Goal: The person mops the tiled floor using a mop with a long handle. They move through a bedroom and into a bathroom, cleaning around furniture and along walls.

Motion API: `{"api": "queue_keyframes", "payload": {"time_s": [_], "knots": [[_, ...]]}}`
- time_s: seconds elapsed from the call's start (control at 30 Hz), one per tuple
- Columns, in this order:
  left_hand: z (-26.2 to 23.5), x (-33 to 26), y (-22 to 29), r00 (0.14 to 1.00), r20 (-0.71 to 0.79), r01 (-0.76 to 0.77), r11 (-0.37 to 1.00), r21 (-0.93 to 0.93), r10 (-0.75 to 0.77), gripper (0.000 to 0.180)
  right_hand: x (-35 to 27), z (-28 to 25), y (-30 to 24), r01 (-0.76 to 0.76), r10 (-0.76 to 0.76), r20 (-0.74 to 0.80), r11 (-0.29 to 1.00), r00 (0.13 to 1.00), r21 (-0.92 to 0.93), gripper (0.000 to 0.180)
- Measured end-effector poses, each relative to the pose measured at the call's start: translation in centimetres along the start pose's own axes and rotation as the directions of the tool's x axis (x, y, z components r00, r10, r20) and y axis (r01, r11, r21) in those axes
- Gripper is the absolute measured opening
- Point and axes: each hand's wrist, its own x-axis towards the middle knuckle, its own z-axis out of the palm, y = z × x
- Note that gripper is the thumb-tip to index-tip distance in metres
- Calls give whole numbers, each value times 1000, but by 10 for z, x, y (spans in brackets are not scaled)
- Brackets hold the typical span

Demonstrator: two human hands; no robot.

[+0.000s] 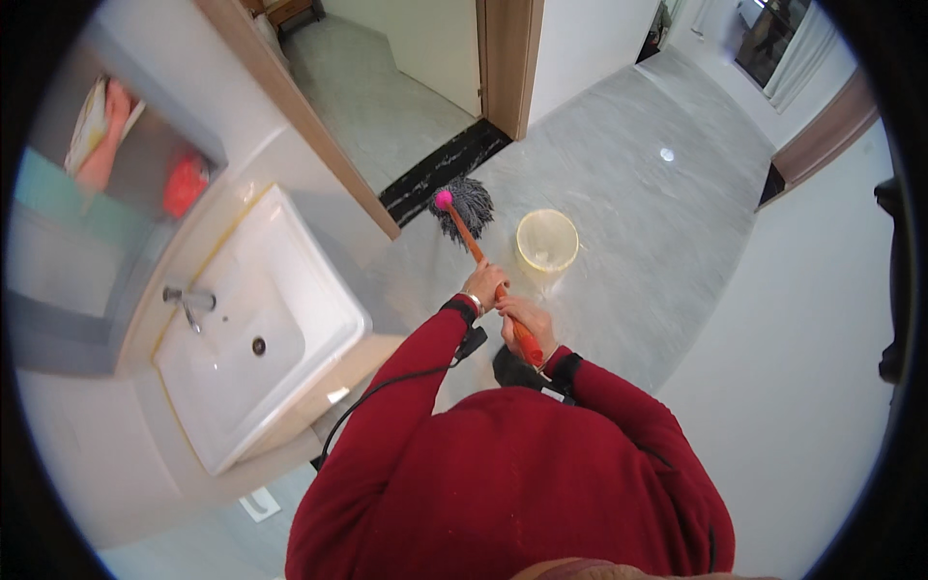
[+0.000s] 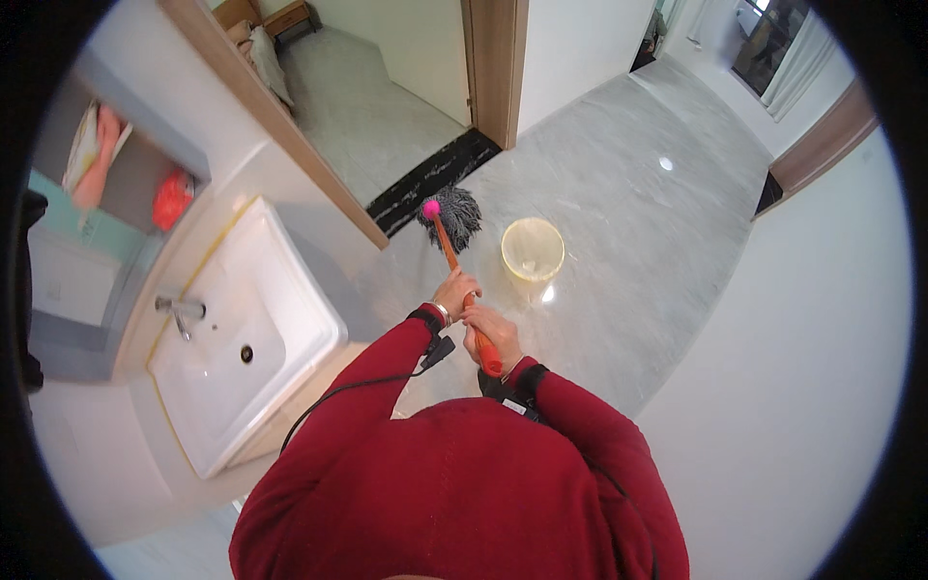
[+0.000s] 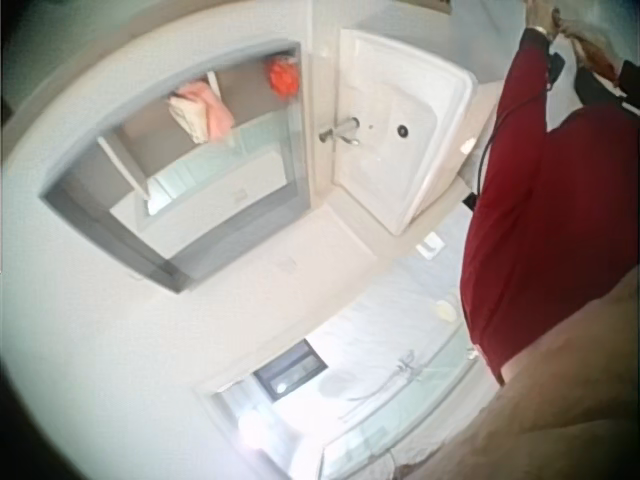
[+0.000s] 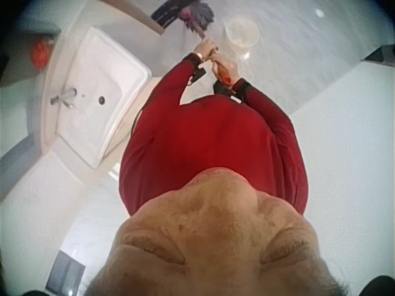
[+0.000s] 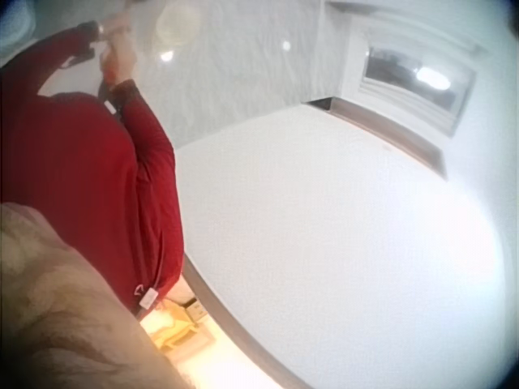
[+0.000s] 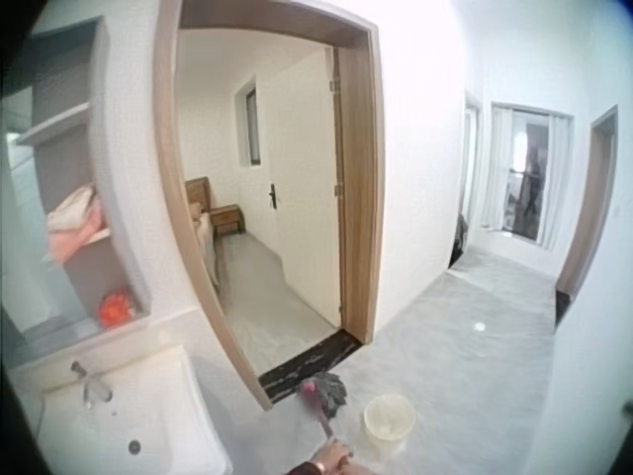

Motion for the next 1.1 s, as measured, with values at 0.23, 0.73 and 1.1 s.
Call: {"api": "queue_keyframes", "payload": {"time_s": [0.23,0.73,1.1], "knots": [[-46,107,-111,998,-7,67,993,-92,-68,20,145,25,94,-9,5,90,999,996,44,25],[-144,293,-338,988,-25,152,987,44,-151,20,387,117,249,-96,94,26,993,995,66,18],[-216,439,-438,994,-1,109,993,-39,-109,6,541,137,344,-383,450,-81,831,890,403,20]]}}
